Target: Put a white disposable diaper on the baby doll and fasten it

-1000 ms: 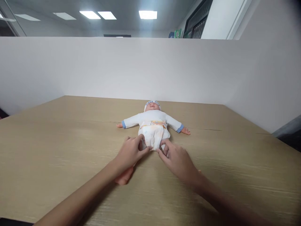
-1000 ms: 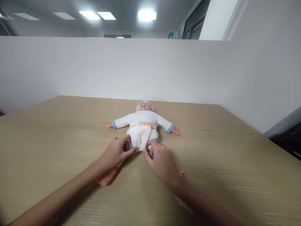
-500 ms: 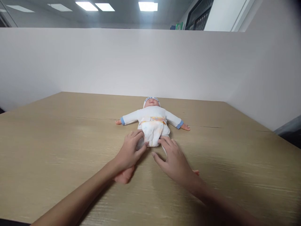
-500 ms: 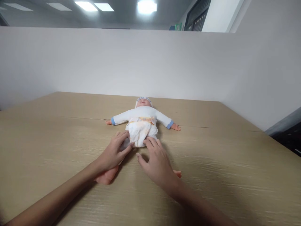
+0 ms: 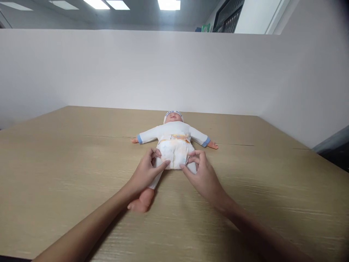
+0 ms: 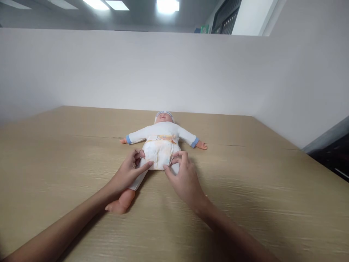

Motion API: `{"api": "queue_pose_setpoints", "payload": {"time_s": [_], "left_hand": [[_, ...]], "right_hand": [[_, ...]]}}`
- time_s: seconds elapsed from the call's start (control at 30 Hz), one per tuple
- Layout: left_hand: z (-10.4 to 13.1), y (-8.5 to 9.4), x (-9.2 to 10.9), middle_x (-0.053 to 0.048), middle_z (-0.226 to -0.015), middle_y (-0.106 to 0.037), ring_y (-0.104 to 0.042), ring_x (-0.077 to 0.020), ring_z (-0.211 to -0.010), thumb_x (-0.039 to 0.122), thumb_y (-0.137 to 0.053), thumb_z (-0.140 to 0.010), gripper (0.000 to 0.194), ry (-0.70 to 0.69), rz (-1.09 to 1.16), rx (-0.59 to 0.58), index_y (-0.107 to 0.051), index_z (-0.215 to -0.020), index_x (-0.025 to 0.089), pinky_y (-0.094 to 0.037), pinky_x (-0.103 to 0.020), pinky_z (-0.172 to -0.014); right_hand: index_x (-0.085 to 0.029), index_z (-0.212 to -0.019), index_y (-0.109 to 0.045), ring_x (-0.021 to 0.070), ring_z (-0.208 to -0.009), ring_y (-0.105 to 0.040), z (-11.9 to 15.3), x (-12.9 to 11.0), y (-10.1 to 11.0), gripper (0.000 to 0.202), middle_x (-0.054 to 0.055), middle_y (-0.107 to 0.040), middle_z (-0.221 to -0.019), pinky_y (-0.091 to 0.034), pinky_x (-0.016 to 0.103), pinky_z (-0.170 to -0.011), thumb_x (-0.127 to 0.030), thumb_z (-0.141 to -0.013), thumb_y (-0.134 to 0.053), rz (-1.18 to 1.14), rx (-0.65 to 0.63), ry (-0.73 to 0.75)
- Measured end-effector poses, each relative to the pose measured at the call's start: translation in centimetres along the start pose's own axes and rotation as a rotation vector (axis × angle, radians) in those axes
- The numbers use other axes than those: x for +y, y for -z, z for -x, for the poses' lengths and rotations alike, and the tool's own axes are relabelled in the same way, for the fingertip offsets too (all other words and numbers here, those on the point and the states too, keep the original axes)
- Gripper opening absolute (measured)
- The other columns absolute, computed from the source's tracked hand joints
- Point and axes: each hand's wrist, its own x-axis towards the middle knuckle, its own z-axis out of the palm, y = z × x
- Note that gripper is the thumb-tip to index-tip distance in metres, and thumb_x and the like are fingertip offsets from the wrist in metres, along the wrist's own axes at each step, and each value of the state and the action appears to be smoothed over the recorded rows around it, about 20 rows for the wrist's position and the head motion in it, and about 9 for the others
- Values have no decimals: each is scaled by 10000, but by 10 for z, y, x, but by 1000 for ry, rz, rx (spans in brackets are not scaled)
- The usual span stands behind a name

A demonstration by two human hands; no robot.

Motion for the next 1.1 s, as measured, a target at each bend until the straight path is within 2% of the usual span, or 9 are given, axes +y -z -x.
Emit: {"api": "queue_pose_setpoints", "payload": {"time_s": [0.1,0.2,0.27,0.43,0.57,0.67,0.8,0.93,1.1], "left_hand": [[1,-1,-5,-32,-1129,-670,-653,-215,-1009,466,-817,-879,482,64,65,61,-487,-1155,247,-489,-352,-889],[4,0,-1,-62,-1169,-715,-688,-246,-1084,481,-829,-866,487,112,37,68,-552,-1178,228,-501,-379,-958],[4,1,4,-60,-1147,-739,-696,-261,-1084,502,-815,-879,438,111,1,27,-626,-1152,216,-504,-386,-960],[-4,3,11,-26,-927,-755,-666,-249,-876,578,-752,-918,378,106,-94,-119,-759,-994,207,-483,-349,-776],[-10,3,10,-61,-1049,-800,-707,-294,-1017,569,-786,-893,386,141,91,-174,-780,-1037,211,-539,-386,-868],[-9,5,8,-90,-1150,-808,-724,-312,-1072,588,-818,-864,434,220,278,-198,-778,-1079,213,-573,-414,-901],[-7,5,6,-94,-1068,-808,-727,-258,-942,618,-816,-867,463,309,417,-145,-762,-1032,189,-557,-358,-798],[-7,4,3,-56,-905,-776,-676,-192,-782,608,-850,-840,461,293,375,-68,-729,-951,176,-475,-294,-675],[-6,2,0,-42,-874,-768,-673,-194,-787,578,-876,-818,449,231,269,13,-750,-972,175,-481,-301,-698]], "right_hand": [[-268,-1073,-524,299,-1015,-730,-2,2,2,368,54,-803,-1091,-512,420,-860,-491,-900,-762,8,20,-41],[-267,-1015,-600,310,-1052,-737,-2,2,5,315,50,-820,-1090,-519,431,-884,-492,-893,-783,26,14,-56],[-270,-972,-665,310,-1056,-740,-2,2,8,249,41,-828,-1060,-527,439,-900,-483,-905,-775,28,-20,-53],[-280,-975,-786,319,-1022,-716,-5,-1,10,192,52,-837,-1043,-526,463,-909,-463,-934,-748,69,-88,-43],[-284,-978,-800,329,-1026,-671,-6,-3,6,197,49,-828,-1030,-500,475,-927,-463,-959,-720,186,-142,39],[-280,-983,-794,314,-1030,-666,-7,0,3,236,45,-821,-1026,-506,446,-913,-484,-987,-677,146,-125,25],[-267,-982,-795,291,-971,-674,-7,4,2,291,60,-797,-974,-520,407,-862,-521,-999,-655,67,-46,-11],[-258,-1009,-783,303,-973,-642,-2,4,3,268,77,-779,-998,-521,438,-883,-488,-1021,-646,119,-31,72],[-252,-1004,-790,326,-1117,-635,-2,11,4,229,113,-688,-1156,-533,506,-996,-454,-1010,-682,181,37,175]]}}
